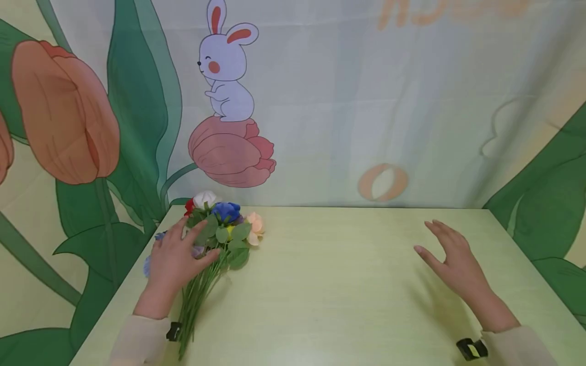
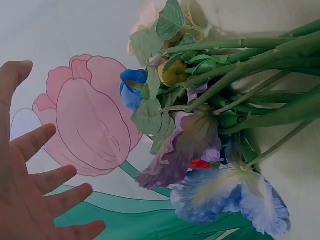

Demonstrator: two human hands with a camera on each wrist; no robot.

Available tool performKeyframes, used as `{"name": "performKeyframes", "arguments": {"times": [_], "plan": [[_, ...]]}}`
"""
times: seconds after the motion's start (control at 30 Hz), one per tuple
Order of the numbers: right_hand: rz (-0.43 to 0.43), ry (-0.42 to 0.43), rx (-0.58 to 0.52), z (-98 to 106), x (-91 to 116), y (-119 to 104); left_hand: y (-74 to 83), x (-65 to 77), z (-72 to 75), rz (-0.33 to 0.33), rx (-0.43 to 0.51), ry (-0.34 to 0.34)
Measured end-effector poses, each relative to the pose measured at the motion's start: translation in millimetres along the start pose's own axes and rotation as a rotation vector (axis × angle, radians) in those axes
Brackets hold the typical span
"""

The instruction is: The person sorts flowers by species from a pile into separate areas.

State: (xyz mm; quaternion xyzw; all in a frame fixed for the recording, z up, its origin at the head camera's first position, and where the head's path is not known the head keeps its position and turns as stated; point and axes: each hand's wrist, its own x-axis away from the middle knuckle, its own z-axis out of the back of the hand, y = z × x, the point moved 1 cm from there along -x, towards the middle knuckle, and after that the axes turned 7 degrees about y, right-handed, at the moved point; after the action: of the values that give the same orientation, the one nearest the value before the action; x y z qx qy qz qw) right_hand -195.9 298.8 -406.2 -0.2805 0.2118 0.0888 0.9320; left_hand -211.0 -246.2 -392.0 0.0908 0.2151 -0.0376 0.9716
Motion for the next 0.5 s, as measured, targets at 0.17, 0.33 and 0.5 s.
{"name": "performKeyframes", "arguments": {"times": [0.17, 0.33, 0.5], "plan": [[-0.002, 0.000, -0.031, -2, 3, -3, -6.6, 4.5, -2.9, 0.003, 0.041, 0.005], [-0.023, -0.020, -0.057, -5, 9, -4, -9.1, 9.3, -4.6, 0.022, 0.071, -0.023], [-0.073, -0.042, -0.082, -10, 15, -5, -7.3, 12.5, -6.1, 0.053, 0.087, -0.079]]}}
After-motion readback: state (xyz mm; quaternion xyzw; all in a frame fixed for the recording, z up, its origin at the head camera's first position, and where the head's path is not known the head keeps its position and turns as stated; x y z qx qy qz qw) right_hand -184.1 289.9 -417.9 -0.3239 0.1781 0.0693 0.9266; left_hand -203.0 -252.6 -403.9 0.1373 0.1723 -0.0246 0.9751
